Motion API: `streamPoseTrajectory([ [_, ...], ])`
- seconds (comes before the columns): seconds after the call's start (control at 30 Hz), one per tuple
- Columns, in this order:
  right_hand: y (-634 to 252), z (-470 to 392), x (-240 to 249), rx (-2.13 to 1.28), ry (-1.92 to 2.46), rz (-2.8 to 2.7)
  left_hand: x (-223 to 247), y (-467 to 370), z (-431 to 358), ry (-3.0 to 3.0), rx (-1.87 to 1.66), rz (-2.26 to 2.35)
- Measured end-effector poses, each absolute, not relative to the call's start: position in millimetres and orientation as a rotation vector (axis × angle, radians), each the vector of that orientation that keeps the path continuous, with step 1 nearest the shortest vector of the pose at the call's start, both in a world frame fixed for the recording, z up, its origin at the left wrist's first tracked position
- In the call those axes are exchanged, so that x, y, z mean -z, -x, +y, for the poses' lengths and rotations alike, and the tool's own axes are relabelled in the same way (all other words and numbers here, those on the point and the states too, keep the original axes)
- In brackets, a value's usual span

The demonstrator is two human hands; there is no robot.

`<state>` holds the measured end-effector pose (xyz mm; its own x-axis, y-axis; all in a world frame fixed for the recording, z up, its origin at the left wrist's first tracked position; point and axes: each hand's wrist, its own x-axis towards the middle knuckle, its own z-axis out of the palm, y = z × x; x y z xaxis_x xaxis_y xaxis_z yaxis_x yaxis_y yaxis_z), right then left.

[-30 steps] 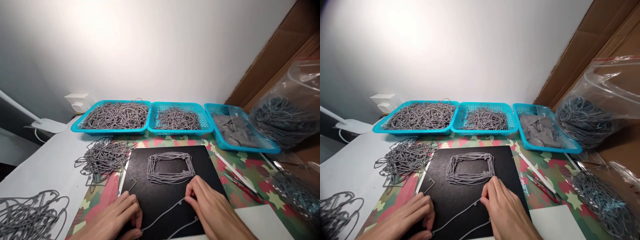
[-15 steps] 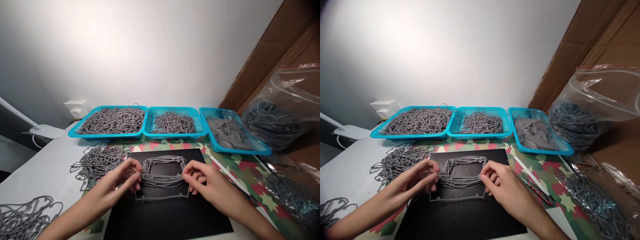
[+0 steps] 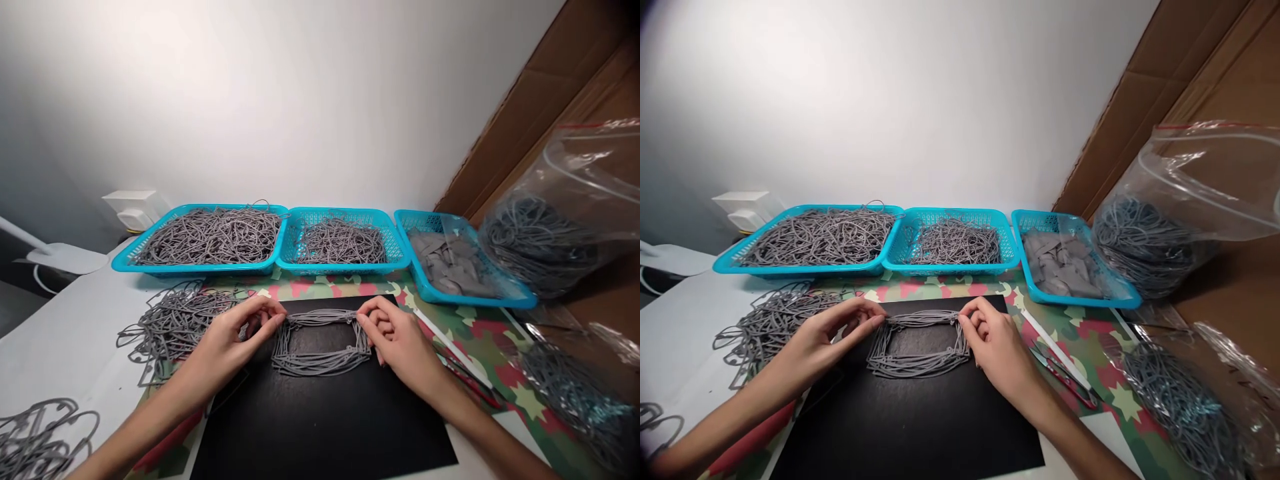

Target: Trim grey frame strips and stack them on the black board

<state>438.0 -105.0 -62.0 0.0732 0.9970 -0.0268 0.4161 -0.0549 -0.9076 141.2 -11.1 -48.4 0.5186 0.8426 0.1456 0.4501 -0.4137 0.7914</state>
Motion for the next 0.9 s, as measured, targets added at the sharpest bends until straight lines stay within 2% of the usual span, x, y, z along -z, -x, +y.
streamPoseTrajectory([
  [0.1,-436,-107,67,-0.891,1.597,-1.476,52,-136,-8,-2.064,-0.737,1.062],
  [0.2,-436,-113,75,-0.686,1.615,-1.554,48,-112,-12,-2.145,-0.767,1.062],
  [0.37,-436,-123,87,-0.497,1.652,-1.619,45,-59,-44,-2.368,-0.496,1.037],
  [0.5,-432,-122,92,-0.461,1.746,-1.586,66,-49,-68,-2.442,-0.442,1.069],
  [0.63,-433,-117,90,-0.394,1.771,-1.522,85,-52,-79,-2.580,-0.551,1.097],
  [0.77,-424,-135,78,-0.127,1.666,-1.562,73,-61,-91,-2.553,-0.605,1.073],
  [0.9,-381,-172,71,0.046,1.275,-1.958,55,-81,-110,-2.450,-0.683,0.705],
])
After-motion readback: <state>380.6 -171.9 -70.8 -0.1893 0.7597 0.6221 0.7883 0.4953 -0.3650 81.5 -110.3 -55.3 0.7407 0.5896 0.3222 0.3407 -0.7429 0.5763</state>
